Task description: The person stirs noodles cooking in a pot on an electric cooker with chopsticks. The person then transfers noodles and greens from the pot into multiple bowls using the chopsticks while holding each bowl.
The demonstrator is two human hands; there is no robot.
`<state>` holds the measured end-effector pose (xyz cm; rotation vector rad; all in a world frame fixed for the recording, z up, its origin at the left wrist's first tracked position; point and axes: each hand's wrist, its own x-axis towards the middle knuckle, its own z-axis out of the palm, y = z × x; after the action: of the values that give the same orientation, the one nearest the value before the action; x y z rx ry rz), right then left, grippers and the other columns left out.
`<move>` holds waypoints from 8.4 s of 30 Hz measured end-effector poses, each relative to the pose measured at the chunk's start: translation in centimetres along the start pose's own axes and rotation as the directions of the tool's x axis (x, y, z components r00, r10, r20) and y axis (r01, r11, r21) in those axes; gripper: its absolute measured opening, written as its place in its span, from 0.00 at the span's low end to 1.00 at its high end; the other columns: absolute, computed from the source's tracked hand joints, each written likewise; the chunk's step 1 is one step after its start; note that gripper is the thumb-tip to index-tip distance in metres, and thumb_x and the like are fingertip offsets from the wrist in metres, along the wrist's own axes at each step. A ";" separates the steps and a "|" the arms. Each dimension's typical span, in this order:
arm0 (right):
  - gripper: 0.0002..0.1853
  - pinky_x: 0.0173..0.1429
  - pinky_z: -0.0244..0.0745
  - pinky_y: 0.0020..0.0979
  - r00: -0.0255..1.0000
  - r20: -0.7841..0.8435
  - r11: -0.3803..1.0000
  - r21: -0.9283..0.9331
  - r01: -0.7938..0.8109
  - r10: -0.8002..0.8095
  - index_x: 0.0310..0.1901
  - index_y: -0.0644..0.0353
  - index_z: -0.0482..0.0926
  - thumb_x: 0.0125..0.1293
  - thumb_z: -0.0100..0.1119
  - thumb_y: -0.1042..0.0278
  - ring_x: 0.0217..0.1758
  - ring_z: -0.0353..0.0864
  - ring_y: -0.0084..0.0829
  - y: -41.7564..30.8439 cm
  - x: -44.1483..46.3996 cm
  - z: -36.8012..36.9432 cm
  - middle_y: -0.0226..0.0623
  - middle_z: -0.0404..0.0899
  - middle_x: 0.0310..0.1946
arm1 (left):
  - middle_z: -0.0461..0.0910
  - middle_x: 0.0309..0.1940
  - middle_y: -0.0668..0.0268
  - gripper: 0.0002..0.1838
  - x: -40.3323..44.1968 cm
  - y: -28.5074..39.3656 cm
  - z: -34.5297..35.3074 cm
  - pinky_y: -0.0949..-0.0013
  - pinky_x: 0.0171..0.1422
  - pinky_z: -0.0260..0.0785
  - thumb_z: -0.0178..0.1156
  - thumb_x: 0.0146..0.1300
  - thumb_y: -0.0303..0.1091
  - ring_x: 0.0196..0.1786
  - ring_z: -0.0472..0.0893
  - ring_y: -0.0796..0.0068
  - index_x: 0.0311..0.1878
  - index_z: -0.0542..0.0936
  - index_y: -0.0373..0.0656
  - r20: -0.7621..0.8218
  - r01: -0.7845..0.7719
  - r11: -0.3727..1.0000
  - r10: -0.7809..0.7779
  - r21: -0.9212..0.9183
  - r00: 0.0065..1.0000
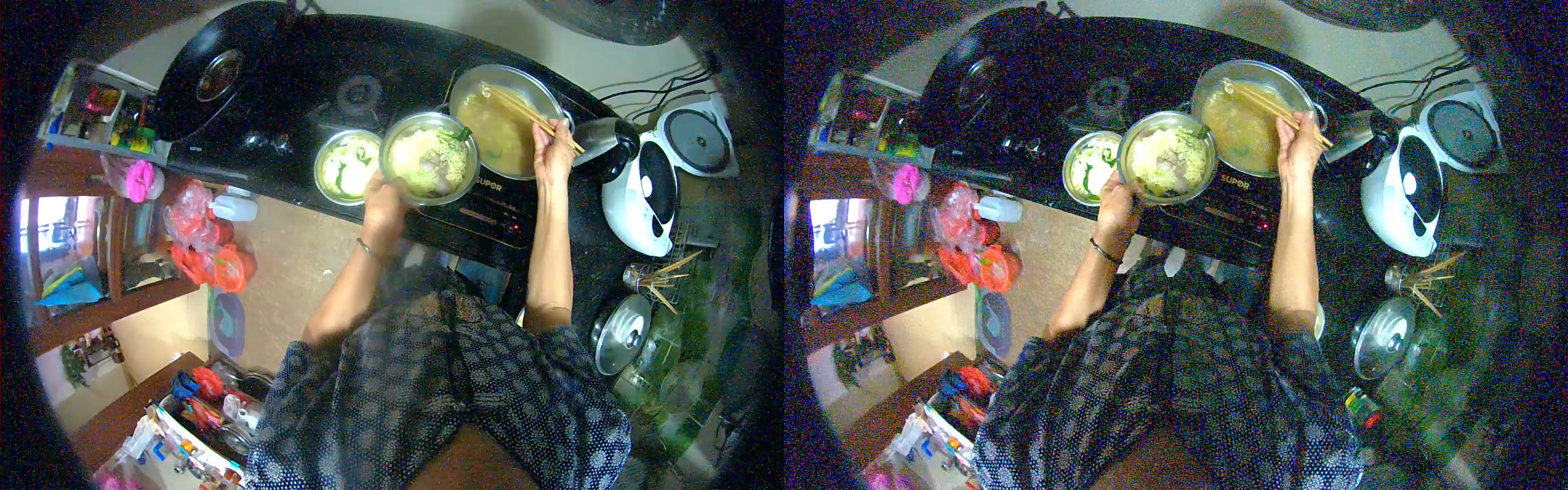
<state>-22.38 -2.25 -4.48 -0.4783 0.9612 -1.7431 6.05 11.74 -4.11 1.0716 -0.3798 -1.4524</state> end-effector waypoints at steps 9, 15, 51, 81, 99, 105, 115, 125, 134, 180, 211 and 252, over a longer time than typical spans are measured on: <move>0.13 0.45 0.83 0.32 0.946 0.281 0.981 -0.147 -0.126 0.163 0.39 0.64 0.73 0.70 0.50 0.60 0.41 0.82 0.39 -6.3 -7.7 4.5 0.38 0.76 0.35 | 0.79 0.43 0.61 0.27 1.5 -0.6 -0.5 0.70 0.39 0.76 0.45 0.47 0.16 0.39 0.80 0.68 0.54 0.72 0.36 0.043 -0.007 0.999 0.006 0.032 0.999; 0.14 0.46 0.83 0.31 0.970 0.233 0.965 -0.263 -0.005 0.068 0.39 0.65 0.73 0.70 0.49 0.60 0.44 0.82 0.38 -8.1 -5.7 3.1 0.45 0.78 0.38 | 0.79 0.42 0.61 0.25 2.0 -1.2 -0.9 0.69 0.42 0.76 0.46 0.47 0.15 0.42 0.80 0.68 0.52 0.74 0.36 -0.014 0.023 0.999 -0.023 0.044 1.000; 0.13 0.44 0.81 0.31 0.987 0.109 0.797 -0.604 -0.026 0.114 0.38 0.58 0.76 0.70 0.50 0.57 0.43 0.78 0.26 -6.0 -4.9 -3.6 0.32 0.77 0.37 | 0.79 0.45 0.59 0.26 0.1 -0.1 1.0 0.66 0.52 0.74 0.45 0.47 0.14 0.45 0.79 0.66 0.53 0.74 0.34 -0.054 0.039 0.999 -0.039 0.010 0.998; 0.12 0.43 0.82 0.31 0.987 0.159 0.922 -0.386 0.032 0.032 0.41 0.63 0.75 0.69 0.52 0.62 0.39 0.82 0.32 -7.8 -8.6 -0.4 0.37 0.78 0.35 | 0.79 0.40 0.62 0.20 1.8 -0.6 2.1 0.68 0.42 0.76 0.44 0.50 0.14 0.38 0.80 0.70 0.46 0.76 0.36 0.011 0.019 1.000 -0.019 -0.015 1.000; 0.14 0.41 0.83 0.29 0.956 0.268 0.844 -0.535 0.044 0.120 0.42 0.64 0.76 0.68 0.53 0.60 0.42 0.83 0.35 -11.3 -10.9 1.0 0.37 0.77 0.36 | 0.79 0.43 0.60 0.22 3.4 -1.3 2.6 0.66 0.44 0.79 0.45 0.52 0.17 0.42 0.81 0.66 0.52 0.73 0.36 0.022 -0.009 0.993 0.007 0.120 1.000; 0.13 0.42 0.83 0.30 0.974 0.226 0.866 -0.491 0.095 0.022 0.41 0.65 0.75 0.69 0.51 0.61 0.41 0.83 0.37 -14.0 -10.0 -0.2 0.42 0.79 0.38 | 0.79 0.41 0.60 0.20 3.3 -1.2 2.5 0.68 0.38 0.78 0.46 0.51 0.17 0.37 0.81 0.69 0.49 0.74 0.36 0.021 0.005 0.995 -0.007 0.101 1.000; 0.13 0.48 0.82 0.32 0.988 0.136 0.971 -0.218 0.098 -0.069 0.40 0.65 0.73 0.69 0.51 0.62 0.43 0.82 0.34 -12.1 -8.9 -1.1 0.43 0.78 0.38 | 0.79 0.40 0.62 0.23 2.9 -0.5 2.6 0.69 0.38 0.77 0.46 0.47 0.17 0.36 0.79 0.70 0.50 0.75 0.37 0.013 0.024 0.999 -0.024 -0.022 1.000; 0.11 0.46 0.82 0.32 0.936 0.296 0.842 -0.539 -0.003 0.192 0.44 0.66 0.76 0.66 0.55 0.67 0.41 0.82 0.32 -11.6 -9.7 0.5 0.39 0.79 0.38 | 0.79 0.42 0.62 0.25 2.4 -0.1 3.2 0.67 0.40 0.77 0.46 0.46 0.17 0.39 0.79 0.70 0.51 0.75 0.37 0.031 0.048 0.998 -0.047 -0.031 0.998; 0.14 0.39 0.83 0.29 0.977 0.210 0.895 -0.429 0.124 -0.035 0.41 0.64 0.75 0.69 0.51 0.59 0.39 0.83 0.35 -14.7 -8.5 -2.1 0.44 0.79 0.38 | 0.78 0.44 0.60 0.23 1.8 0.4 2.7 0.61 0.50 0.76 0.47 0.51 0.16 0.45 0.78 0.66 0.53 0.74 0.36 -0.019 0.088 0.992 -0.090 -0.088 0.996; 0.11 0.48 0.82 0.34 0.999 0.039 0.969 -0.246 0.023 -0.014 0.38 0.65 0.74 0.69 0.52 0.63 0.39 0.82 0.34 -7.7 -4.6 -4.3 0.40 0.79 0.35 | 0.77 0.50 0.56 0.25 0.8 -0.8 -0.4 0.64 0.52 0.76 0.44 0.53 0.15 0.49 0.79 0.63 0.57 0.70 0.32 0.095 0.053 0.998 -0.050 -0.031 0.994; 0.09 0.42 0.74 0.33 0.901 -0.110 0.711 -0.657 0.251 -0.419 0.35 0.61 0.79 0.62 0.56 0.63 0.34 0.80 0.34 1.0 -8.7 -3.3 0.40 0.80 0.30 | 0.72 0.35 0.64 0.17 -1.1 0.5 -1.5 0.76 0.28 0.70 0.55 0.51 0.25 0.27 0.73 0.74 0.46 0.71 0.40 0.701 -0.538 0.489 -0.247 0.687 0.669; 0.12 0.44 0.81 0.28 0.988 -0.013 0.909 -0.393 0.139 -0.156 0.40 0.64 0.77 0.68 0.53 0.62 0.41 0.82 0.28 -11.8 -5.6 -1.5 0.37 0.79 0.37 | 0.76 0.51 0.62 0.21 -2.3 -5.3 9.5 0.69 0.49 0.76 0.50 0.57 0.20 0.50 0.79 0.68 0.56 0.73 0.40 0.784 -0.677 0.502 -0.004 0.538 0.621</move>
<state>-28.38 5.08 4.67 -0.7900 1.3462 -1.7010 -4.91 11.61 -2.34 0.9384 -1.9263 -1.2005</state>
